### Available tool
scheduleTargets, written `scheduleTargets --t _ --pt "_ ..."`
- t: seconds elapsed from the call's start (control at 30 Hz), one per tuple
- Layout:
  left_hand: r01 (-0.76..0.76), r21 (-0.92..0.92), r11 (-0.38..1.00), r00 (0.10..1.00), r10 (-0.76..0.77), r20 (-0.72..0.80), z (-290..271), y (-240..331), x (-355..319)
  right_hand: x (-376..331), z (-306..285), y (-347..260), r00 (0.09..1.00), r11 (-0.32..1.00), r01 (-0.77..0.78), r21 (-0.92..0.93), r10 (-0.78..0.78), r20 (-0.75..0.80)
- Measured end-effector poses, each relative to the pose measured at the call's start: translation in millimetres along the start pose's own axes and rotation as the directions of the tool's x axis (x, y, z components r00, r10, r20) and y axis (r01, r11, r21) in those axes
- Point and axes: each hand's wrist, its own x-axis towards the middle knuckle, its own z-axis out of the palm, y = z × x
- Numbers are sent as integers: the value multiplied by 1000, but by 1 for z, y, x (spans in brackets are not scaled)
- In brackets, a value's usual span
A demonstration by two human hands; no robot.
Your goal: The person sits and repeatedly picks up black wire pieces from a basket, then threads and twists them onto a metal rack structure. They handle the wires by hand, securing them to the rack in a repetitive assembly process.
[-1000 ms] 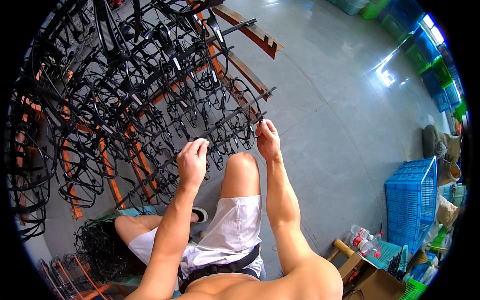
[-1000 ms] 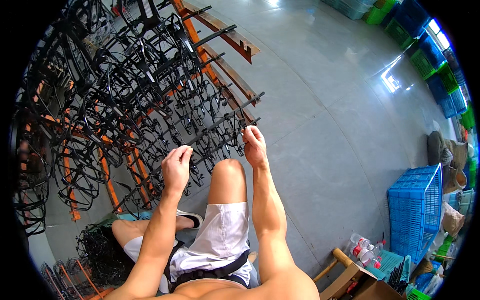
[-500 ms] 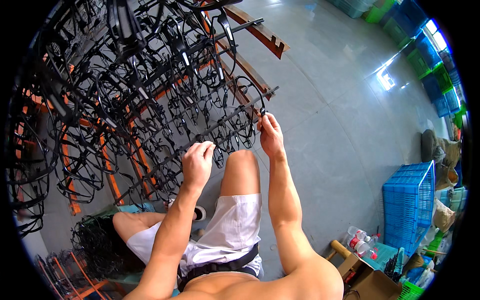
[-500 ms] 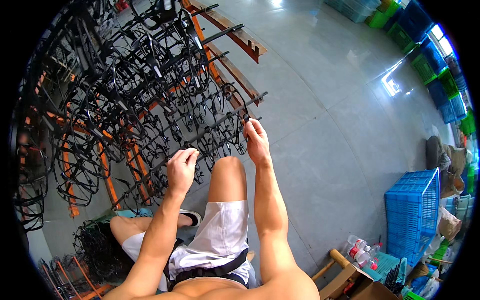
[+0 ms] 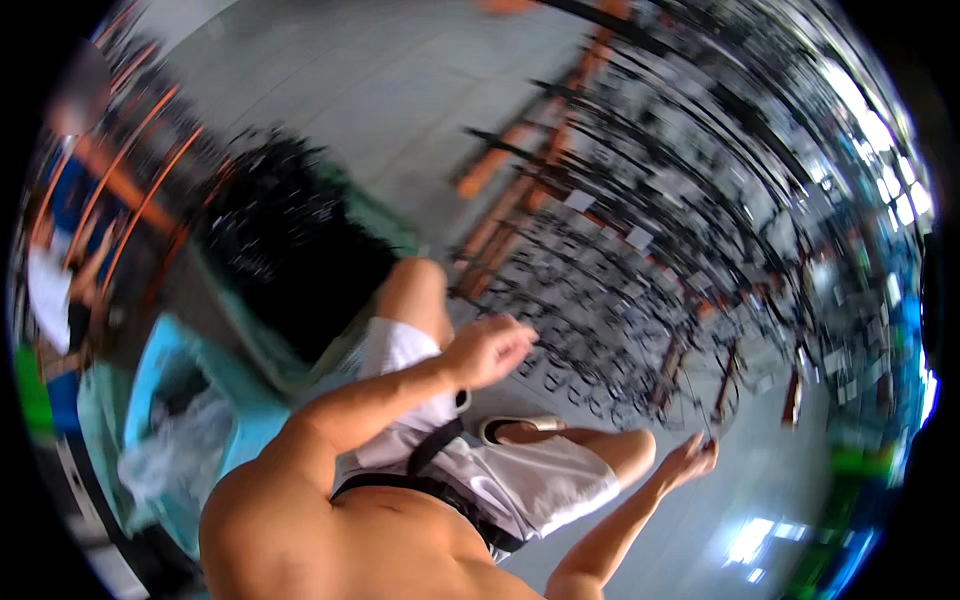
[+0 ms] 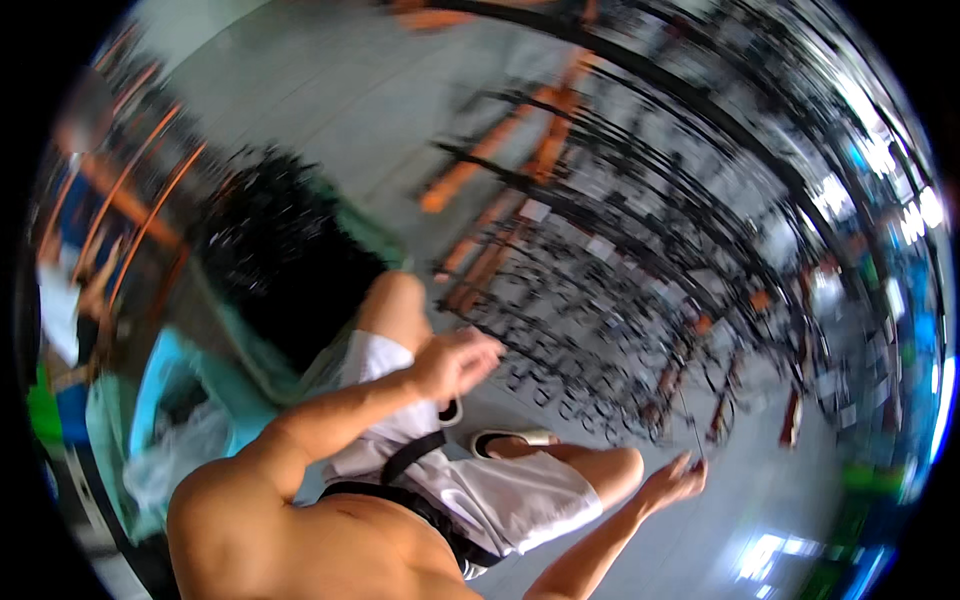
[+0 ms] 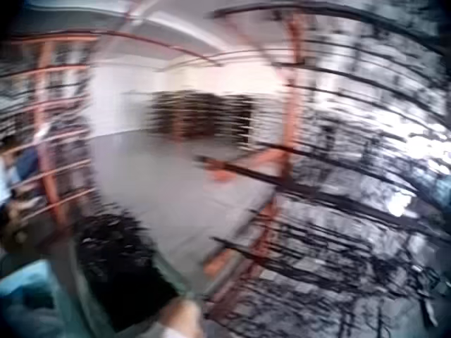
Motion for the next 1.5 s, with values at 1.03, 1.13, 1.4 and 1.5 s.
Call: scheduleTargets --t 1.03,1.13,1.4,1.5 --pt "782 -597 179 367 -906 209 -295 -170 -63 -333 123 -507 -329 294 -940 -175 -635 700" --pt "651 -759 21 268 -942 203 -273 -155 -90 -323 135 -487 -257 511 -850 130 -616 744" --pt "35 -999 -15 348 -937 26 -264 -120 -150 -317 146 -476 52 868 49 495 -497 866" --pt "-18 -981 193 246 -950 -192 -252 -103 -132 -316 108 -481 304 800 217 559 -600 740"
